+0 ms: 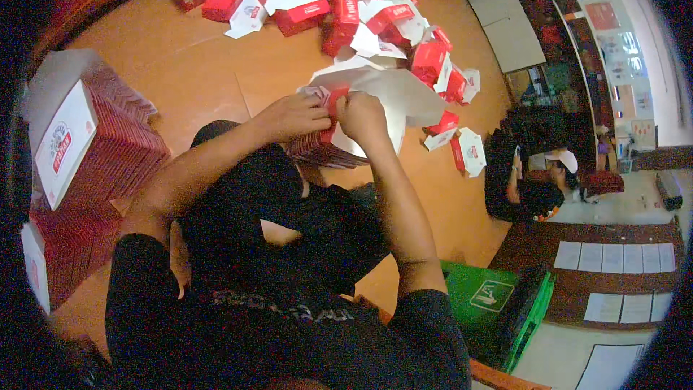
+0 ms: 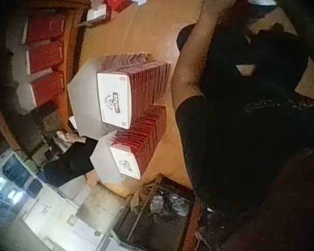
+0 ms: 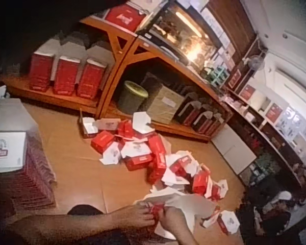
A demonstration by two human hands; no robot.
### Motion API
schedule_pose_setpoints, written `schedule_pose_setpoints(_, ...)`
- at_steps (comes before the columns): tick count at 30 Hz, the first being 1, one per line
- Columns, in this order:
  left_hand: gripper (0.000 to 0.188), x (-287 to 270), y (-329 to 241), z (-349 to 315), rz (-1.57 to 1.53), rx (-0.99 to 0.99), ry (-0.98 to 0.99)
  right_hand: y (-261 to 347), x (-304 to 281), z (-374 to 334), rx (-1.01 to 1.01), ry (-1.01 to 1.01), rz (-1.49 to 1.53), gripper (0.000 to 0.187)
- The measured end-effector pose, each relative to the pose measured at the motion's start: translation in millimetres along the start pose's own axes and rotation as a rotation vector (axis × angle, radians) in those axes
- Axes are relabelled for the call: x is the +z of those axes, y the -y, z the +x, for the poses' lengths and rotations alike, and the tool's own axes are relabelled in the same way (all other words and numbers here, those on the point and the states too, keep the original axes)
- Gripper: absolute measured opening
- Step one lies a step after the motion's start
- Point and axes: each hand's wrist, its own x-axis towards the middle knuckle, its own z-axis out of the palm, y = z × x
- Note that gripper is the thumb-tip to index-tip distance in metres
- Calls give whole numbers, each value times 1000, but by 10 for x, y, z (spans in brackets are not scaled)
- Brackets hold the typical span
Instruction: The person sits on the floor and repeatedly assembles flat red and white cardboard boxes by folding the sides and interlocking the tabs. They pick up a flat piece, fold it into a box shape, and place the finished box on a growing stack to their left.
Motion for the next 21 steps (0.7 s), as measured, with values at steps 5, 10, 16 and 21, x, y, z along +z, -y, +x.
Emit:
schedule_pose_setpoints(5, 12, 134, 224, 13, 128, 31, 30, -86, 37, 98, -61, 172, -43, 43)
schedule_pose_setpoints(10, 8, 186, 210, -40, 107, -31, -44, 25, -38, 200, 16, 310, 59, 50)
schedule_pose_setpoints(16, 21, 42, 156, -106, -282, -291, -5, -31, 103, 92, 122, 180, 307, 51)
schedule_pose_setpoints(21, 32, -58, -186, 241, -649, -1014, -66, -792, -24, -426, 422, -442, 461, 37)
